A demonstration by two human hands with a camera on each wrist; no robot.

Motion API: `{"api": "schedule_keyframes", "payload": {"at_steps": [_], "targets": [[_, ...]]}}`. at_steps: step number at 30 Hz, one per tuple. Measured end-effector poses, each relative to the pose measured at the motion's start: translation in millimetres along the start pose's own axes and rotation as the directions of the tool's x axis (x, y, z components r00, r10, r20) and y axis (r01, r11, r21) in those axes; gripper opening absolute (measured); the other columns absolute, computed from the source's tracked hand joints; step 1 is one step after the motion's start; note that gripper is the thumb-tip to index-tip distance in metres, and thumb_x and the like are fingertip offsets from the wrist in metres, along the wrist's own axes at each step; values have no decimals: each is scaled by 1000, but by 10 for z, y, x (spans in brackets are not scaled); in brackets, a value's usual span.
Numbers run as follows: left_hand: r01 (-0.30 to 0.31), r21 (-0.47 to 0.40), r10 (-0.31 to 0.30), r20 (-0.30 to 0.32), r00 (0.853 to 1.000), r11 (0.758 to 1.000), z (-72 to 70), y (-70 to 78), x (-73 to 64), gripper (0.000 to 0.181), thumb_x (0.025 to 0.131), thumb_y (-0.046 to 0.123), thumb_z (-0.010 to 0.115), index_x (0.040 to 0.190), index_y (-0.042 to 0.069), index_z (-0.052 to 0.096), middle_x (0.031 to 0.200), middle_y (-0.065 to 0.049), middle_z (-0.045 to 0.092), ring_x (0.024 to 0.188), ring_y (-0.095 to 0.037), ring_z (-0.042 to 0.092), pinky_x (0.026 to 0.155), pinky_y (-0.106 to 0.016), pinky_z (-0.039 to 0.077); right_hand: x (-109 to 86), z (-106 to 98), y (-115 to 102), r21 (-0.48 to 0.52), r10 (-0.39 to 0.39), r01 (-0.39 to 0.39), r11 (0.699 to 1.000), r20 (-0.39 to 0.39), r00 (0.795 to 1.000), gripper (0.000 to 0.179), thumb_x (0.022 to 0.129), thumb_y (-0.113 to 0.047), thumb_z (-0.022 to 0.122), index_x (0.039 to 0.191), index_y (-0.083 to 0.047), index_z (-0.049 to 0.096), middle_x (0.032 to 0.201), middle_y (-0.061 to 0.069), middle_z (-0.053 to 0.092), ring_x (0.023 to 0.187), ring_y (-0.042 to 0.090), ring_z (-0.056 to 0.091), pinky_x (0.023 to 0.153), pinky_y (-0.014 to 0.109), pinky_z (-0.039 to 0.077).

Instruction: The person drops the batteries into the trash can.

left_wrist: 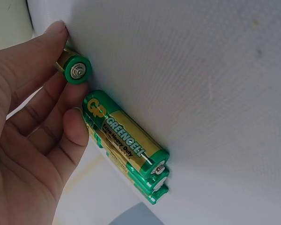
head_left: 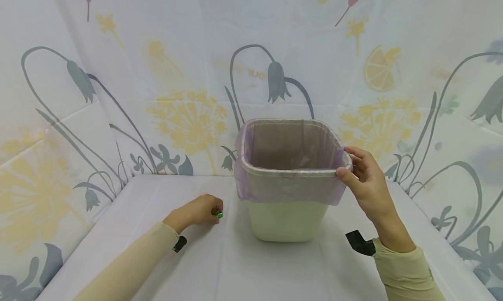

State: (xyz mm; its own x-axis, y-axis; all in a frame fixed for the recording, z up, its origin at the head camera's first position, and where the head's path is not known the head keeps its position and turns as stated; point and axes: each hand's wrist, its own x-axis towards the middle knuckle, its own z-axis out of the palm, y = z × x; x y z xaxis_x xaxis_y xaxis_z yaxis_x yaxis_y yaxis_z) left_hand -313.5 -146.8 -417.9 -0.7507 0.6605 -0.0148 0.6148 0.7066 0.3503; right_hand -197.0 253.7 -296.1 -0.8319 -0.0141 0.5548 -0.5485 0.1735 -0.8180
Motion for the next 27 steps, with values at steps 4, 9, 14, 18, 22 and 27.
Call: {"api": "schedule_keyframes", "payload": {"at_steps": [4,9,14,18,22,27], "targets": [[-6,-1,6,-1,1000,1000,-3,6,-5,17,76,8,79,81,12,63,67,7,51,66,-10,48,62,-27,41,4,1,1,7,-2,2,1000,3,1000,49,93,-1,59,138,-6,42,124,12,50,105,16,56,83,16,46],[-4,-17,4,-1,1000,1000,6,6,-10,17,76,9,80,82,13,64,69,7,52,68,-10,49,64,-28,42,3,3,-2,1,3,-3,1000,8,1000,50,93,-2,59,139,-7,41,125,11,49,105,16,55,84,16,45],[6,-32,-7,-3,1000,999,4,7,-15,18,76,10,80,84,13,64,70,7,53,68,-9,49,65,-28,43,4,1,-5,-15,5,-5,1000,9,1000,50,93,-2,59,139,-8,41,125,9,49,106,16,55,84,15,45],[-12,-54,11,-5,1000,998,-32,27,-29,16,77,9,79,85,11,65,69,6,54,66,-9,49,63,-27,43,2,1,-5,-11,5,-5,1000,9,1000,50,93,-2,59,139,-7,41,126,10,49,107,16,55,84,15,45],[-30,-71,29,-13,999,997,-104,59,-44,15,79,10,78,85,11,65,69,7,56,65,-8,51,63,-26,44,0,4,-5,-5,4,-4,1000,10,1000,50,93,-1,59,139,-6,41,126,10,49,107,15,55,84,15,45],[-20,-77,19,-8,1000,997,-277,123,-41,16,80,10,77,91,10,65,72,6,59,68,-9,54,67,-30,46,0,0,-6,15,-5,4,1000,5,1000,49,93,-1,59,138,-4,41,123,11,51,105,15,56,83,16,46]]}}
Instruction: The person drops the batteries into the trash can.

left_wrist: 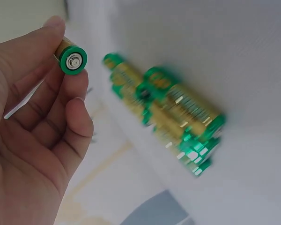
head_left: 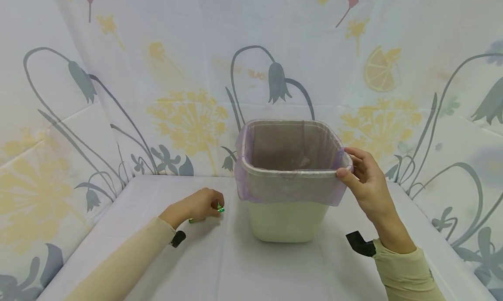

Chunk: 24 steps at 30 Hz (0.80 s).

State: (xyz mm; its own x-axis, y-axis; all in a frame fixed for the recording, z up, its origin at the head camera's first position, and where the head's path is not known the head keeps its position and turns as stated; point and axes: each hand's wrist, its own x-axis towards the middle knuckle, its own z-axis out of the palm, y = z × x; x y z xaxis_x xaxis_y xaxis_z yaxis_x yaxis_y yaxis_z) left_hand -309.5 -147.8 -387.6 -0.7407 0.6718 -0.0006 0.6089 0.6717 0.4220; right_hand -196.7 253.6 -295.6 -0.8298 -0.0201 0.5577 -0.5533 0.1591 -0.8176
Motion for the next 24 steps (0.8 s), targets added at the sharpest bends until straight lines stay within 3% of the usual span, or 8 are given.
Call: {"api": "schedule_keyframes", "payload": {"at_steps": [7,12,16,24], "targets": [[9,5,-9,-5,1000,1000,-322,98,55,18,82,9,74,97,8,65,76,3,60,70,-10,56,68,-30,48,4,1,-4,18,-13,13,1000,-11,1000,49,92,0,60,137,-2,41,122,11,52,103,15,56,82,16,46],[0,4,0,-46,999,1000,-602,177,101,19,83,11,74,99,7,65,77,2,61,68,-12,57,65,-30,49,-4,9,-14,15,-8,8,1000,-10,1000,49,92,-1,60,137,-2,41,122,10,52,103,15,56,82,16,46],[-8,27,10,-74,997,1000,-873,307,134,19,84,12,74,100,6,66,77,-1,62,67,-13,58,66,-31,49,-6,8,-14,7,-5,5,1000,-9,1000,49,92,-1,60,138,-3,41,123,10,51,104,14,56,82,16,46],[40,72,-33,-100,994,997,-1337,599,168,21,85,13,73,103,5,65,81,-4,62,73,-18,58,70,-34,49,-2,6,0,-7,1,-1,1000,0,1000,49,93,-2,59,138,-4,41,125,11,49,106,15,55,83,15,45]]}}
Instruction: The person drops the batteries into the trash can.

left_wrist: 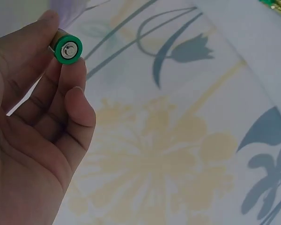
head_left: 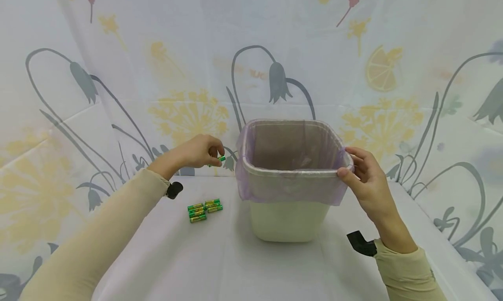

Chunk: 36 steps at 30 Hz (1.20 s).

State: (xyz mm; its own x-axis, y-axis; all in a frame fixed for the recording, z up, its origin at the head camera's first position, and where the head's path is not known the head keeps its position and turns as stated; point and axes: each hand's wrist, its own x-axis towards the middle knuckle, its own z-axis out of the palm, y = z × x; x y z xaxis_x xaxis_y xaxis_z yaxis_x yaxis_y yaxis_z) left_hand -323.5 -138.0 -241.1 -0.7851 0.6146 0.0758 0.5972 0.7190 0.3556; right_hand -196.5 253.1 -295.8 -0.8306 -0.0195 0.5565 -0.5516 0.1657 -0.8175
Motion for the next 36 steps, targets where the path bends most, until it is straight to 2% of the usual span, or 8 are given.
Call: {"api": "schedule_keyframes", "payload": {"at_steps": [6,12,20,23,27,31,36], "targets": [[8,21,-8,5,1000,1000,-286,211,50,22,85,13,73,104,5,65,85,-6,63,77,-20,58,72,-35,48,0,-7,-6,-6,4,-4,1000,2,1000,49,93,-2,59,138,-5,41,126,11,49,107,15,55,83,16,46],[6,33,-5,-50,999,999,-552,423,136,22,84,14,75,102,7,65,84,-6,63,79,-21,59,75,-36,47,5,-5,-12,-11,3,-3,1000,-10,1000,49,93,-2,60,138,-5,42,125,11,50,106,15,55,83,15,45],[-41,1,41,-84,996,999,-764,760,227,22,85,15,74,104,7,65,82,-7,64,78,-21,58,74,-34,45,10,2,0,20,5,-4,1000,-14,1000,49,92,-1,60,137,-3,42,122,11,52,104,16,56,82,16,46],[-71,-25,69,-99,993,997,-798,909,269,22,84,15,74,104,9,65,82,-6,64,78,-20,58,74,-32,45,9,0,4,17,4,-3,1000,-15,1000,49,92,-1,60,137,-4,42,122,11,51,104,16,56,82,16,46],[-126,-64,119,-99,988,990,-773,1077,363,20,84,16,74,102,11,65,82,-5,65,77,-18,60,73,-30,45,11,-2,5,19,3,-3,1000,-16,1000,49,92,-1,60,137,-4,42,123,12,51,104,15,56,82,16,46],[-187,-111,178,-85,980,976,-692,1246,471,19,84,15,74,101,11,65,81,-5,66,76,-17,62,74,-29,46,13,-2,3,32,2,-1,999,-15,1000,49,92,0,60,137,-3,42,122,12,51,103,16,56,81,17,47],[-274,-127,269,-60,961,953,-510,1456,614,16,85,12,73,98,9,66,79,-3,66,74,-14,61,75,-27,47,10,-5,-1,35,-7,7,999,-20,1000,48,92,1,60,136,-2,42,121,10,53,102,15,57,81,17,47]]}}
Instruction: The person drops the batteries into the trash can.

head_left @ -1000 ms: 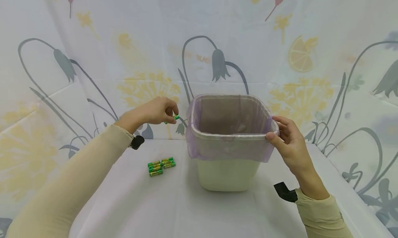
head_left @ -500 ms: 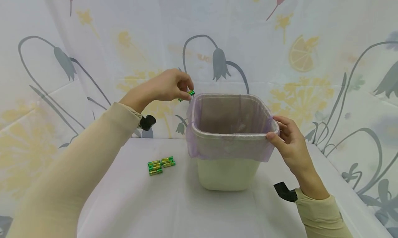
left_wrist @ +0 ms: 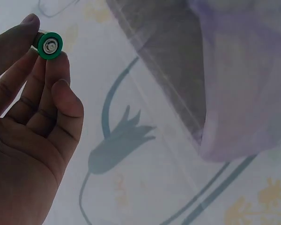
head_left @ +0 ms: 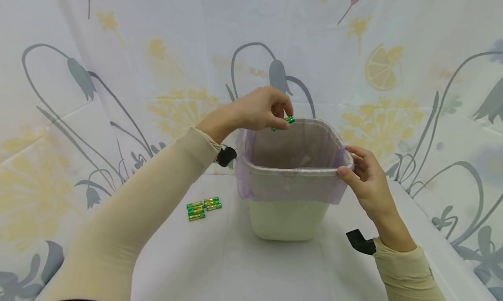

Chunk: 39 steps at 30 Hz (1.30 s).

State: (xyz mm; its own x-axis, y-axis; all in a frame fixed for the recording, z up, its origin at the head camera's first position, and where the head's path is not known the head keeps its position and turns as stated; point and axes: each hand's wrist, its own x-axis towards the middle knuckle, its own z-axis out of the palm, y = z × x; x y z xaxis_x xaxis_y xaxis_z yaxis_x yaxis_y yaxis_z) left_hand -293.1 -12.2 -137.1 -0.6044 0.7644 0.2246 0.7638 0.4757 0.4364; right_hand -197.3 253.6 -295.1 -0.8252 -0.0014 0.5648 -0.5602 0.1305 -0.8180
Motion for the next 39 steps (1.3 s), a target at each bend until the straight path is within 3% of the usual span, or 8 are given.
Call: {"api": "schedule_keyframes", "payload": {"at_steps": [5,11,19,29,39], "targets": [[-44,32,41,63,997,999,243,64,117,15,84,13,74,97,9,67,78,-1,65,73,-12,60,71,-23,46,0,1,-3,11,-4,4,1000,-1,1000,49,92,1,60,137,-1,42,120,9,54,101,14,57,81,17,47],[-25,62,18,113,993,998,406,55,132,15,84,14,74,97,11,67,79,-1,64,74,-11,60,69,-23,47,-1,-20,-4,8,1,-1,1000,-3,1000,48,92,-1,60,137,-2,42,121,10,53,101,14,57,81,17,46],[-40,14,38,149,988,999,558,-16,110,17,84,11,74,98,7,66,79,-2,65,73,-13,60,69,-23,47,-23,-15,-5,7,10,-10,1000,1,1000,48,92,-1,60,137,-3,42,121,9,53,103,15,57,82,17,46],[16,49,-26,208,978,999,706,-137,50,17,85,18,74,99,11,66,84,1,66,79,-11,61,72,-21,48,-23,-4,-20,-15,16,-16,1000,11,1000,49,92,-2,60,138,-4,42,123,11,51,105,16,56,82,16,46],[17,65,-31,224,974,998,743,-161,72,15,85,14,74,98,11,68,85,2,67,80,-10,62,73,-21,48,-17,-11,-20,-16,9,-9,1000,7,1000,49,92,-1,59,138,-4,42,123,10,52,104,15,56,82,16,46]]}}
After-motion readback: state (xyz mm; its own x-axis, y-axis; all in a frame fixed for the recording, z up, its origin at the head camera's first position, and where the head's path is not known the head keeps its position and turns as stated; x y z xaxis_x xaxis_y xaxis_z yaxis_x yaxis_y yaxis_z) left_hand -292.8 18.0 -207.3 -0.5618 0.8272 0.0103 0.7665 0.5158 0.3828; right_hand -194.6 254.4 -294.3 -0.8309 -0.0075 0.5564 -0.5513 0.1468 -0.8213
